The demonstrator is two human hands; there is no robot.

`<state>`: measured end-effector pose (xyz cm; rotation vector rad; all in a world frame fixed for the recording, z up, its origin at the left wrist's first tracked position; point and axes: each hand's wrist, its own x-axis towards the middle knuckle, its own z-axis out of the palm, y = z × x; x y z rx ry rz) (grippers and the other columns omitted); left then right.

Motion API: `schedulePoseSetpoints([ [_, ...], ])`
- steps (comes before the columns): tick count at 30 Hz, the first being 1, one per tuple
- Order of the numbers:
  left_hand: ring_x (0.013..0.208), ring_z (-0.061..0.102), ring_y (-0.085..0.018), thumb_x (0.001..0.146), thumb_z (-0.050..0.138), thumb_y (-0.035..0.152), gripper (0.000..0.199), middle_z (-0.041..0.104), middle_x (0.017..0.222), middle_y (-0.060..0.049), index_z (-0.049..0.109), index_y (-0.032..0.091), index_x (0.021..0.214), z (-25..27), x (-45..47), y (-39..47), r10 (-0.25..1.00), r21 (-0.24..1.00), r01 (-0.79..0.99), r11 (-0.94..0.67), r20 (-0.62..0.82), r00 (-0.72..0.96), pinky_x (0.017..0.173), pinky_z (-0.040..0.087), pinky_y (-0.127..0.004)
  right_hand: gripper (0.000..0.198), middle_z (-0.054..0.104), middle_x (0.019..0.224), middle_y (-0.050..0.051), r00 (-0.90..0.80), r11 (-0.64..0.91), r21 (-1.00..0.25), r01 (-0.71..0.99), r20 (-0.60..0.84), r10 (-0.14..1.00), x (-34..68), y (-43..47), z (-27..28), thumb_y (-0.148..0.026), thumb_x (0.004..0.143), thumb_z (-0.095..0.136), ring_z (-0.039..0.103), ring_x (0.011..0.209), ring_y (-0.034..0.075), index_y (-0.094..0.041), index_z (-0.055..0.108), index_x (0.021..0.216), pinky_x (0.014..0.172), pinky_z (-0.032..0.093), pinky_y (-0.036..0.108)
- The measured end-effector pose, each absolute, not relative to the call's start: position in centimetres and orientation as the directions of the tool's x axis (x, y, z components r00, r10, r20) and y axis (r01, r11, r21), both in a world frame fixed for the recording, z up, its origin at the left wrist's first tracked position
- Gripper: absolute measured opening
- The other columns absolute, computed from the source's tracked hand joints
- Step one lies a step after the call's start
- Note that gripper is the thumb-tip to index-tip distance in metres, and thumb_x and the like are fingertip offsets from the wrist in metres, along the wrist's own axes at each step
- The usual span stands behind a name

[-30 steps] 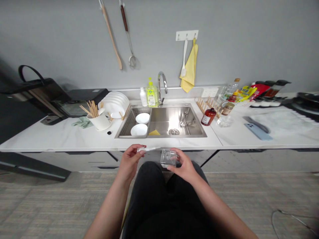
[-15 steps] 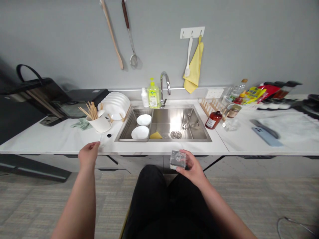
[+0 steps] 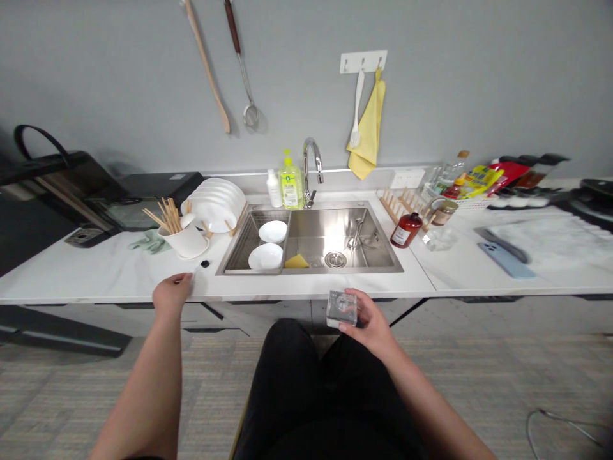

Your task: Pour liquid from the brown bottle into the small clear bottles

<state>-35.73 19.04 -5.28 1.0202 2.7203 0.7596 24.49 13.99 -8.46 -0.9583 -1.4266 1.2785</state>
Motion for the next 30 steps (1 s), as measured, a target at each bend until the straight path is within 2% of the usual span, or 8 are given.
schedulePoseSetpoints([
  [3, 0.113, 0.073, -0.044, 0.097, 0.068, 0.054, 0.052, 0.081, 0.114, -0.024, 0.079, 0.010, 0.123, -4.5, -34.9, 18.3, 0.656, 0.506, 0.593, 0.626, 0.069, -0.752, 0.097, 0.053, -0.049, 0.083, 0.076, 0.141, 0.012, -0.235, 0.150, -0.988, -0.047, 0.157, 0.959, 24.3, 14.0, -8.6, -0.049, 0.079, 0.105, 0.080, 0.113, 0.030, -0.031, 0.064, 0.149, 0.113, 0.064, 0.056],
  [6, 0.137, 0.063, -0.047, 0.101, 0.061, 0.055, 0.063, 0.072, 0.140, -0.030, 0.071, 0.006, 0.139, -4.2, -32.3, 16.9, 0.647, 0.473, 0.704, 0.529, 0.311, -0.696, 0.115, 0.047, -0.055, 0.084, 0.074, 0.144, 0.012, -0.218, 0.163, -0.986, -0.041, 0.168, 0.961, 24.2, 13.8, -8.5, -0.051, 0.077, 0.105, 0.080, 0.112, 0.030, -0.032, 0.066, 0.149, 0.112, 0.065, 0.055],
  [8, 0.146, 0.057, -0.048, 0.103, 0.059, 0.056, 0.063, 0.067, 0.148, -0.030, 0.068, 0.008, 0.142, -4.4, -28.5, 15.9, 0.633, 0.456, 0.795, 0.399, 0.490, -0.599, 0.126, 0.039, -0.059, 0.084, 0.073, 0.146, 0.011, -0.219, 0.178, -0.983, -0.038, 0.182, 0.959, 24.2, 13.7, -8.3, -0.052, 0.078, 0.105, 0.080, 0.114, 0.030, -0.033, 0.066, 0.149, 0.112, 0.065, 0.054],
  [10, 0.142, 0.059, -0.046, 0.099, 0.066, 0.057, 0.059, 0.069, 0.143, -0.025, 0.070, 0.014, 0.139, -4.8, -22.7, 14.8, 0.701, 0.552, 0.810, 0.199, 0.498, -0.512, 0.127, 0.041, -0.060, 0.081, 0.071, 0.150, 0.012, -0.253, 0.192, -0.981, -0.035, 0.194, 0.948, 24.1, 13.5, -7.9, -0.052, 0.082, 0.102, 0.079, 0.117, 0.030, -0.033, 0.064, 0.151, 0.113, 0.065, 0.053],
  [14, 0.144, 0.067, -0.041, 0.087, 0.090, 0.047, 0.071, 0.067, 0.157, -0.019, 0.066, 0.025, 0.150, -5.6, -9.1, 12.0, 0.949, 0.916, 0.311, -0.252, 0.297, -0.106, 0.118, 0.057, -0.055, 0.076, 0.064, 0.160, 0.013, -0.327, 0.243, -0.970, -0.031, 0.239, 0.914, 23.6, 13.3, -6.7, -0.050, 0.089, 0.098, 0.075, 0.132, 0.031, -0.033, 0.061, 0.153, 0.116, 0.063, 0.050],
  [18, 0.154, 0.065, -0.042, 0.078, 0.103, 0.037, 0.100, 0.059, 0.173, -0.020, 0.057, 0.029, 0.167, -5.9, -0.6, 9.9, 0.967, 0.987, -0.048, -0.151, 0.158, 0.201, 0.125, 0.058, -0.057, 0.073, 0.057, 0.165, 0.012, -0.377, 0.281, -0.957, -0.067, 0.285, 0.881, 22.9, 13.0, -5.9, -0.049, 0.089, 0.098, 0.065, 0.149, 0.034, -0.033, 0.064, 0.152, 0.115, 0.063, 0.046],
  [24, 0.140, 0.076, -0.040, 0.073, 0.106, 0.035, 0.097, 0.071, 0.159, -0.020, 0.063, 0.025, 0.159, -6.9, 0.3, 10.4, 0.983, 0.993, -0.072, -0.094, 0.104, 0.152, 0.122, 0.061, -0.057, 0.085, 0.061, 0.164, 0.013, -0.429, 0.190, -0.972, -0.135, 0.231, 0.873, 22.0, 12.4, -6.6, -0.053, 0.085, 0.102, 0.068, 0.147, 0.036, -0.034, 0.062, 0.158, 0.118, 0.063, 0.050],
  [30, 0.132, 0.079, -0.038, 0.067, 0.110, 0.033, 0.086, 0.079, 0.142, -0.019, 0.070, 0.024, 0.143, -7.3, -1.5, 11.4, 0.985, 0.992, -0.057, -0.110, 0.117, 0.128, 0.118, 0.063, -0.056, 0.102, 0.047, 0.182, 0.013, -0.388, 0.274, -0.962, -0.006, 0.255, 0.886, 24.8, 13.8, -6.9, -0.057, 0.084, 0.102, 0.054, 0.164, 0.038, -0.038, 0.053, 0.172, 0.127, 0.056, 0.056],
])
